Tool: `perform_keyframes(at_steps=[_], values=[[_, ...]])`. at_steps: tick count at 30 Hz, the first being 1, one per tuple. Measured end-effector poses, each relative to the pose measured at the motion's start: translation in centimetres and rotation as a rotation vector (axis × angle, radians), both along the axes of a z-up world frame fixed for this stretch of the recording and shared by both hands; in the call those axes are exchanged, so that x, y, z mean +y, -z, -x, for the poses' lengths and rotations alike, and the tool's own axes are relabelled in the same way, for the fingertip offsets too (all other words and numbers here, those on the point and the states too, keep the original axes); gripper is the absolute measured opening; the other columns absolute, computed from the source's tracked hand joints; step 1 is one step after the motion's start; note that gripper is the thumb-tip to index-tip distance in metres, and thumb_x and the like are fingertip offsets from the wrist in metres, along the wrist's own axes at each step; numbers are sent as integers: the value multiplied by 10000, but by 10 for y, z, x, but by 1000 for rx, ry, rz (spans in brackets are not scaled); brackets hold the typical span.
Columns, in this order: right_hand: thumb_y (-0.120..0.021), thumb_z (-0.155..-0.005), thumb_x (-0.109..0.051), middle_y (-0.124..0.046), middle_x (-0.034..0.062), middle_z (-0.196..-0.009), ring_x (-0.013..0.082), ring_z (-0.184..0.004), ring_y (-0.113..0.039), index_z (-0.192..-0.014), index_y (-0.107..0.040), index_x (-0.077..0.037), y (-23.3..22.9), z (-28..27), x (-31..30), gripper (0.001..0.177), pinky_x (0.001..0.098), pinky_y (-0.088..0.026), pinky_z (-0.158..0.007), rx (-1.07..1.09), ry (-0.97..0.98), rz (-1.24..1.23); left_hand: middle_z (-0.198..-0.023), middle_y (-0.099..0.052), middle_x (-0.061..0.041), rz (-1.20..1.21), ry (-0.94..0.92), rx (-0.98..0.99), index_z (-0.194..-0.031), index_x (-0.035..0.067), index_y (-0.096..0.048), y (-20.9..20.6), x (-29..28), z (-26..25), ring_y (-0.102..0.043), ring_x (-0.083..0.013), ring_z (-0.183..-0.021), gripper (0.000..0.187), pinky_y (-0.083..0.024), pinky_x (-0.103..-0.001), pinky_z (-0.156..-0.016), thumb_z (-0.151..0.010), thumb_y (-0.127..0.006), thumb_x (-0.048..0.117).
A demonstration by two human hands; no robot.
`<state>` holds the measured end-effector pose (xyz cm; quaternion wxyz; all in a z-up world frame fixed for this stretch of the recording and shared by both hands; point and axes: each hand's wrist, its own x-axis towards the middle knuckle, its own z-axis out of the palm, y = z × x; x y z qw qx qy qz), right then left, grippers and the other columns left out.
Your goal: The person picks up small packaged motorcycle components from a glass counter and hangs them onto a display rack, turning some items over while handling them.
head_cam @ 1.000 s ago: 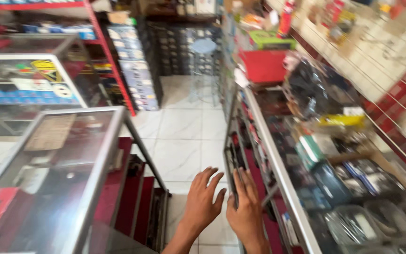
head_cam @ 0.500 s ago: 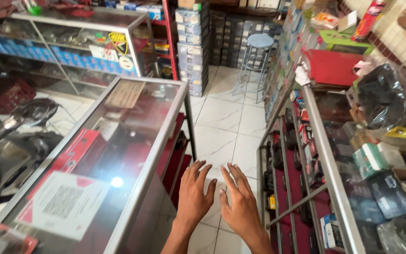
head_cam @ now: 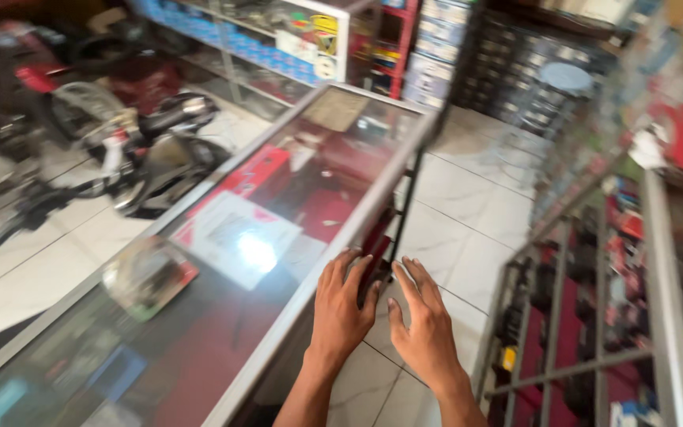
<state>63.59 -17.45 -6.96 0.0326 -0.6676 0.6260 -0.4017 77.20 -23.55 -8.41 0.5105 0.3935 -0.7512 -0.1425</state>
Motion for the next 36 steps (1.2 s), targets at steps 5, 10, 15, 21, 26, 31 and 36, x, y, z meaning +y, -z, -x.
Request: perform_keyframes(at_steps=[5, 10, 15, 21, 26, 31, 36], values=[[-672, -829, 4, -529, 191, -1457, 401, -1384, -485, -1421, -526, -33, 12, -40, -12, 610, 471, -430, -1105, 9, -179, 21, -1343, -607, -180, -7, -137, -12, -1255, 16, -652, 4, 10, -41, -529, -406, -1304, 452, -426, -505, -1073, -819, -754, 74], [-689, -813, 3, -528, 194, -1453, 399, -1364, -499, -1408, -538, -40, 26, -65, -23, 615, 459, -440, -1089, -3, -299, -33, -1349, -608, -178, -48, -277, -3, -1245, 36, -662, 15, 16, -73, -518, -409, -1305, 456, -416, -509, -1068, -804, -763, 86], [-690, -810, -12, -522, 200, -1448, 399, -1348, -501, -1414, -536, -50, 33, -88, -42, 624, 452, -447, -1068, -28, -399, -124, -1357, -603, -173, -116, -400, 3, -1245, 42, -657, 21, 20, -98, -519, -393, -1300, 416, -415, -502, -1070, -856, -767, 143], [-686, -843, -69, -529, 224, -1453, 413, -1349, -500, -1386, -567, -33, 37, -135, -72, 557, 460, -433, -1092, -62, -575, -68, -1414, -499, -240, -172, -569, -184, -1359, 25, -565, 14, 22, -149, -471, -434, -1314, 593, -386, -537, -1063, -823, -758, 191], [-692, -857, -94, -585, 214, -1406, 406, -1333, -525, -1349, -610, -39, 40, -176, -103, 501, 459, -445, -1084, -60, -670, -24, -1440, -460, -258, -320, -664, -130, -1424, 42, -474, 8, 14, -190, -450, -462, -1314, 714, -411, -544, -1025, -817, -777, 263], [-701, -843, -101, -603, 219, -1370, 403, -1277, -570, -1353, -606, -46, 49, -217, -148, 522, 441, -474, -1071, -113, -788, -1, -1408, -497, -241, -508, -847, 30, -1444, 42, -437, 23, -20, -225, -493, -452, -1285, 743, -445, -519, -1048, -851, -752, 361], [-723, -799, -97, -568, 257, -1380, 433, -1267, -554, -1409, -506, -32, 69, -250, -187, 651, 447, -467, -1047, -122, -846, -34, -1369, -449, -375, -360, -1044, 44, -1443, -77, -359, 54, -50, -239, -439, -518, -1263, 876, -391, -527, -1055, -831, -804, 365]])
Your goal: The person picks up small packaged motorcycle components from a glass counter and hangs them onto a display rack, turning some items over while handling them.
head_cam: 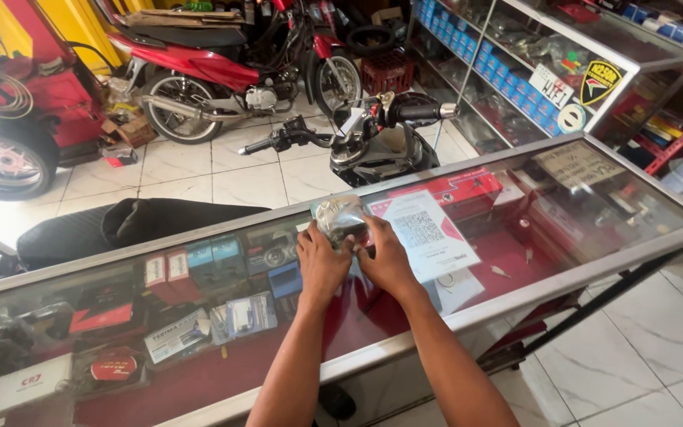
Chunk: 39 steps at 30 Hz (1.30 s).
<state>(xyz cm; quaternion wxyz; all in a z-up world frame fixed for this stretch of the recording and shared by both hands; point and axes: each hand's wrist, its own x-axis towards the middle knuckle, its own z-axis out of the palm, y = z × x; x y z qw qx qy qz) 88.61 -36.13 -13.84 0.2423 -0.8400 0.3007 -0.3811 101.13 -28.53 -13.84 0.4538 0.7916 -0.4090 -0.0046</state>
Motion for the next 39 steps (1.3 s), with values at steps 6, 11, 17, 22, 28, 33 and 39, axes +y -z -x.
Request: perform_keyframes(at_steps=[6, 11, 17, 22, 28, 33, 39], values=[[-734, -875, -214, -542, 270, -1424, 412, -1276, -580, -1515, -380, -47, 18, -15, -5, 750, 429, -479, -1041, 2, 7, -204, -1358, -500, -360, -102, 39, 351, -1484, -46, -323, 11, -4, -5, -533, -494, -1254, 899, -442, -481, -1068, -842, -761, 406], [-741, -802, -221, -634, 255, -1331, 391, -1218, -641, -1533, -376, -75, 11, -8, -1, 830, 426, -516, -1006, -9, -11, -255, -1361, -543, -357, -35, 22, 444, -1457, -76, -347, 11, -9, -15, -550, -481, -1292, 920, -451, -469, -1083, -821, -767, 440], [-729, -879, -386, -710, 219, -1216, 351, -1155, -685, -1464, -462, -101, 2, -2, 5, 704, 419, -523, -975, 51, 66, -401, -1467, -377, -390, -189, -13, 548, -1432, -109, -367, 14, -5, -15, -390, -522, -1381, 920, -382, -497, -1124, -881, -755, 518], [-685, -955, -378, -749, 161, -1070, 250, -1000, -720, -1318, -585, -47, 0, 7, 4, 502, 356, -554, -855, -152, 45, -482, -1386, -477, -345, -84, -2, 682, -1328, -110, -498, 7, -3, -11, -545, -450, -1264, 818, -488, -464, -1027, -854, -746, 509], [-671, -963, -272, -753, 78, -867, 134, -796, -711, -1187, -662, -21, 1, 25, 21, 337, 287, -547, -727, -355, -41, -688, -1212, -603, -307, 14, 80, 809, -1314, -119, -286, -15, 5, 2, -670, -335, -1102, 860, -559, -378, -897, -836, -834, 340], [-710, -950, -241, -737, 51, -985, 124, -922, -685, -1130, -677, -18, 0, 47, 28, 288, 276, -567, -818, -520, -14, -693, -1171, -608, -232, 253, 309, 1027, -1246, -47, -345, -33, 22, 21, -698, -324, -1035, 693, -631, -408, -782, -765, -799, 161], [-769, -910, -280, -588, 112, -1074, 162, -989, -572, -1284, -609, -40, -12, 72, 45, 472, 337, -521, -827, -560, 139, -583, -1167, -624, -226, 197, 510, 1040, -1225, -27, -380, -38, 36, 55, -688, -288, -1031, 602, -628, -394, -818, -802, -781, 122]])
